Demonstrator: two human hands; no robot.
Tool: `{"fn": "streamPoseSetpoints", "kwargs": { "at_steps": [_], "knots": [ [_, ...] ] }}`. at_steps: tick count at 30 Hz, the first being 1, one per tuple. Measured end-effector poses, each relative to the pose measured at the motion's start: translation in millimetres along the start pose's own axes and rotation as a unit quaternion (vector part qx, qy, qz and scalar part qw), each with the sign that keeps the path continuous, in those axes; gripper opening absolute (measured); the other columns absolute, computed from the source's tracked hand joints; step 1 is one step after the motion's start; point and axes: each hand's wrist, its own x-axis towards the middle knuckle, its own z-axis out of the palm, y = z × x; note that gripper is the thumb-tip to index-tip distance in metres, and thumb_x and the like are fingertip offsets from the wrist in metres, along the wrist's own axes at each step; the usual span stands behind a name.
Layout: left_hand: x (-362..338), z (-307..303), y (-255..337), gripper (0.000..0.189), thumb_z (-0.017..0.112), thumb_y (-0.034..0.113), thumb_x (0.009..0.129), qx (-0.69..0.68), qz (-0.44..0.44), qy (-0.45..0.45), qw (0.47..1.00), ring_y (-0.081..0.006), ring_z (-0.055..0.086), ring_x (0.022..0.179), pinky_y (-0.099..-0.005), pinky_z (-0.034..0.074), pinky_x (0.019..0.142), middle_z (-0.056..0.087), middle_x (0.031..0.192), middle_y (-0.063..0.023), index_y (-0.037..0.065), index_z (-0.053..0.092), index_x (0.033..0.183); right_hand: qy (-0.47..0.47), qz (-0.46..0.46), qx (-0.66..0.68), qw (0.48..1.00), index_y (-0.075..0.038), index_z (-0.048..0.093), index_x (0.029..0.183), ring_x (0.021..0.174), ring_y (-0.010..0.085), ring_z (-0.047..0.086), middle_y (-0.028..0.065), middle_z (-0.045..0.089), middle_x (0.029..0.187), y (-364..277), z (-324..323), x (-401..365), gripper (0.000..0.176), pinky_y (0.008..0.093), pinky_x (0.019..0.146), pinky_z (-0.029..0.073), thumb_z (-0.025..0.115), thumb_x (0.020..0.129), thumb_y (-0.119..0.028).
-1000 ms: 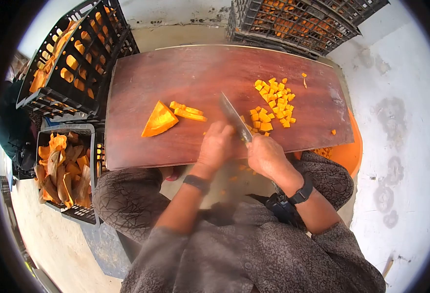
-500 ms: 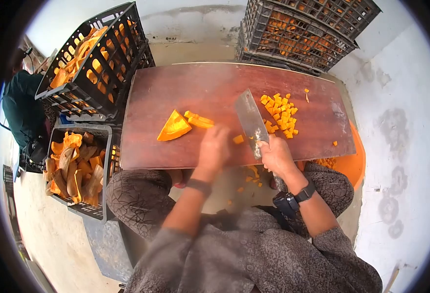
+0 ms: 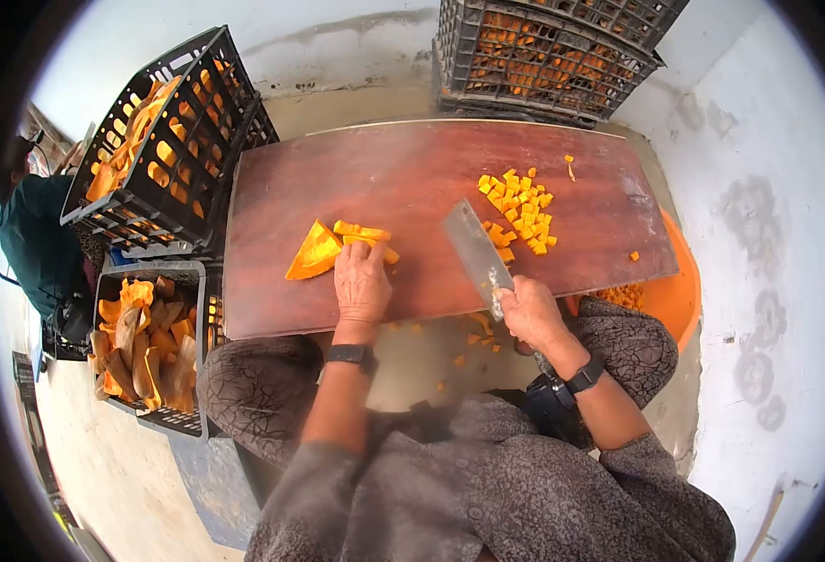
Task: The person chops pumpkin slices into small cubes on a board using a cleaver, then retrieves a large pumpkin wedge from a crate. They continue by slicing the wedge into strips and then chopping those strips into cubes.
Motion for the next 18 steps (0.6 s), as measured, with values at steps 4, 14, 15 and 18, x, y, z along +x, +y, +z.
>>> {"fn": "streamPoseSetpoints", "kwargs": {
  "at_steps": [4,14,15,18],
  "knots": [
    [3.5,-3.5,5.9,0.022,0.069,0.009,0.072,-0.022,0.028,-0.002,0.999,-0.0320,0.055,0.096,-0.0422,0.043,0.085,0.059,0.096,-0.0120,0.007,0.064,0.093,0.017,-0.016,-0.061,0.998,0.000,0.065,0.092,0.083,0.0466,0.062,0.0273,0.065,0.085,1.6,2.9,-3.1,0.027,0.0537,0.074,0.048,0.056,0.090,-0.025],
    [-9.8,21.3,29.3,0.021,0.071,0.013,0.076,-0.123,-0.017,-0.066,0.990,-0.0365,0.055,0.095,-0.0470,0.045,0.081,0.058,0.096,-0.0159,0.007,0.062,0.094,-0.007,-0.019,0.030,0.999,0.005,0.056,0.086,0.043,0.0205,0.059,0.0130,0.057,0.057,6.3,7.1,-2.1,0.027,0.0380,0.046,0.047,0.056,0.094,-0.021],
    [-11.4,21.8,34.3,0.021,0.071,0.013,0.076,-0.124,-0.017,-0.069,0.990,-0.0365,0.055,0.095,-0.0470,0.045,0.081,0.058,0.096,-0.0159,0.007,0.062,0.094,-0.013,-0.019,0.034,0.999,0.005,0.056,0.087,0.048,0.0252,0.061,0.0155,0.058,0.060,5.5,7.1,-1.5,0.027,0.0399,0.050,0.049,0.056,0.094,-0.021],
    [-11.6,19.5,42.7,0.023,0.069,0.010,0.076,-0.197,0.006,-0.088,0.976,-0.0379,0.055,0.096,-0.0476,0.046,0.084,0.058,0.097,-0.0173,0.006,0.062,0.097,0.006,-0.043,-0.004,0.999,0.005,0.057,0.089,0.061,0.0360,0.063,0.0210,0.062,0.067,-0.6,4.6,-3.5,0.027,0.0445,0.059,0.050,0.057,0.093,-0.022]
  ]
}}
